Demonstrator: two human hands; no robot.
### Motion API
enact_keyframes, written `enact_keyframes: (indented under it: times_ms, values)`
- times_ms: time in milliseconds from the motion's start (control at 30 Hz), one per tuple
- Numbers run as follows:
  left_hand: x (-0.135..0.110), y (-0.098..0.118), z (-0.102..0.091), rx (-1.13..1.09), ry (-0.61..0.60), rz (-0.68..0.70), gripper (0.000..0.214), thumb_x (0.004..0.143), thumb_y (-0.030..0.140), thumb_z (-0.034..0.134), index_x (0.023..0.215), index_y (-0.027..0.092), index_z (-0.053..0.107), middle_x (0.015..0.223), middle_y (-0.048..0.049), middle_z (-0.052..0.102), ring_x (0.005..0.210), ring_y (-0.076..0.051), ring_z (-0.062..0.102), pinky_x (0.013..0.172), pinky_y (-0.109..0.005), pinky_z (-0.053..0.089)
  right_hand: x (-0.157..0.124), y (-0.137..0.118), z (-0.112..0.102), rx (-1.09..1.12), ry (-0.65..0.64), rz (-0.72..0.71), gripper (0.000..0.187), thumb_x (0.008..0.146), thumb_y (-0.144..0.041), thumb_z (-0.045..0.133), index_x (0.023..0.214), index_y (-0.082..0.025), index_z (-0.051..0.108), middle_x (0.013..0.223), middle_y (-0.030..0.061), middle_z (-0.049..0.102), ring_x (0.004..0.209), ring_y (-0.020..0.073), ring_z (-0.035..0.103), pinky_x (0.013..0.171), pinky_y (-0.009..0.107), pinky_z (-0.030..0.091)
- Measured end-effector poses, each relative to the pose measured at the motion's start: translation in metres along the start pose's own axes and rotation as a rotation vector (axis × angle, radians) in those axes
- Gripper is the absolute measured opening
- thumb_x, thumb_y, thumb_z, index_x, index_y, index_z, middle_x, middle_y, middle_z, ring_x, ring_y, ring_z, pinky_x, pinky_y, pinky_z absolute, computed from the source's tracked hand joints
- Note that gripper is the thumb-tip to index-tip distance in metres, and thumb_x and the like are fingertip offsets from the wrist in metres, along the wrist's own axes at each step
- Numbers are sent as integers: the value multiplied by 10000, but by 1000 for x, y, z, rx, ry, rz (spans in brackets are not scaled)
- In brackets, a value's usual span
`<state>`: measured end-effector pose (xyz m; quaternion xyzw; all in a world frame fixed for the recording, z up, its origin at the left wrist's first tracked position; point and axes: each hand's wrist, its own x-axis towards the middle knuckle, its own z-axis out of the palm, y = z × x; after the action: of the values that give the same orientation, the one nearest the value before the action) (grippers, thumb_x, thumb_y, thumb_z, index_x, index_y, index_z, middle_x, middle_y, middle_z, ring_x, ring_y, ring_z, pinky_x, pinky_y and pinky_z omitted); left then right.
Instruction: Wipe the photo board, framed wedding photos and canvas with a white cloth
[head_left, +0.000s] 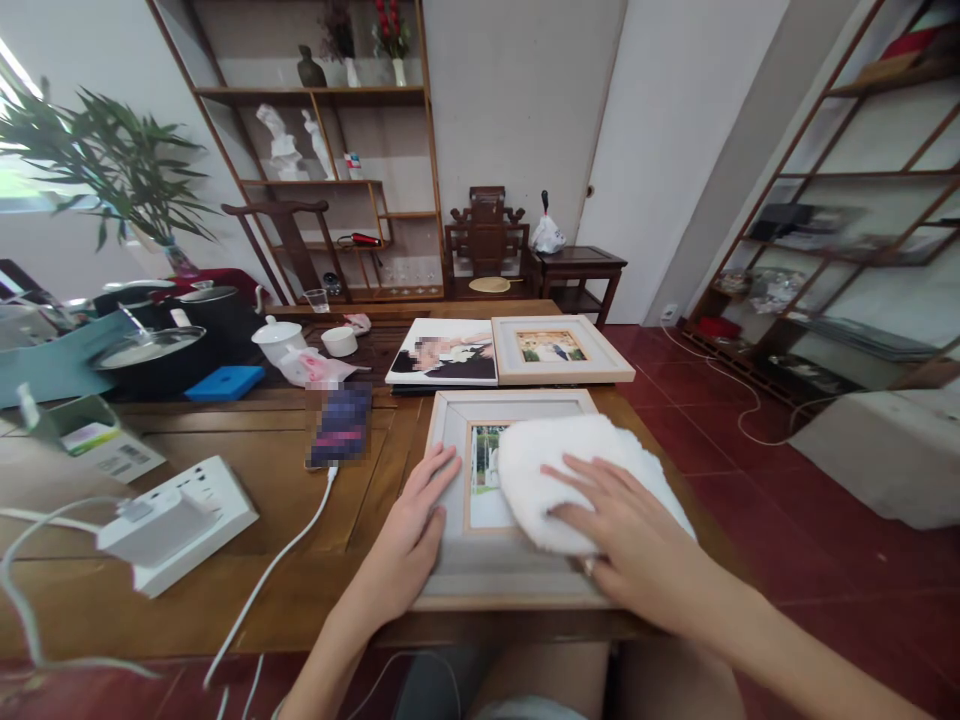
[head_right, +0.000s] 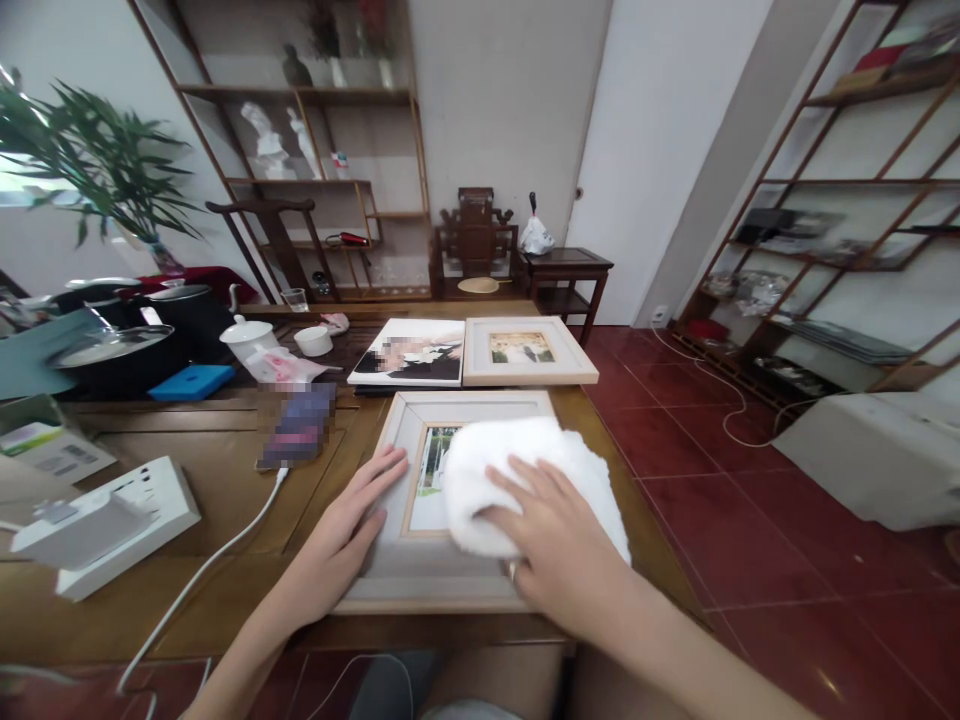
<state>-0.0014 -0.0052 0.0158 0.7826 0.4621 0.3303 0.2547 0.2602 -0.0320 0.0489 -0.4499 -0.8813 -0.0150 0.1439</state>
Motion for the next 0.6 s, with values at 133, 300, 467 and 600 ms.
enact_keyframes:
  times_ms: [133, 300, 467, 600]
  values:
    - [1, 0, -2, 3, -12, -3, 449, 922, 167, 314, 1345, 224, 456, 1483, -50, 348, 1399, -201, 232, 1152, -422, 173, 42, 40, 15, -133, 74, 35, 571, 663, -42, 490, 1202, -211, 576, 1431, 84, 417, 1351, 299, 271, 1081, 541, 227]
    - [0, -3, -1, 8, -18, 13, 451, 927, 163, 309, 1354, 227, 439, 1486, -58, 340, 1405, -207, 211, 1152, -444, 164, 76, 61, 21, -186, 24, 74, 569, 693, -24, 476, 1227, -194, 571, 1438, 101, 404, 1355, 361, 230, 1055, 603, 225]
    - [-2, -5, 1, 31, -33, 27, 472, 927, 174, 331, 1391, 244, 380, 1506, -49, 295, 1417, -211, 165, 1154, -454, 146, 52, 27, 11, -78, -109, 26, 553, 692, -24, 467, 1197, -204, 601, 1419, 97, 433, 1340, 358, 270, 1068, 594, 210]
    - [-2, -5, 2, 42, -45, 25, 482, 928, 177, 335, 1403, 254, 355, 1508, -47, 287, 1418, -220, 157, 1151, -474, 150, 11, -13, -13, 109, -274, -33, 564, 649, -40, 483, 1157, -241, 621, 1422, 50, 433, 1348, 325, 272, 1094, 563, 196]
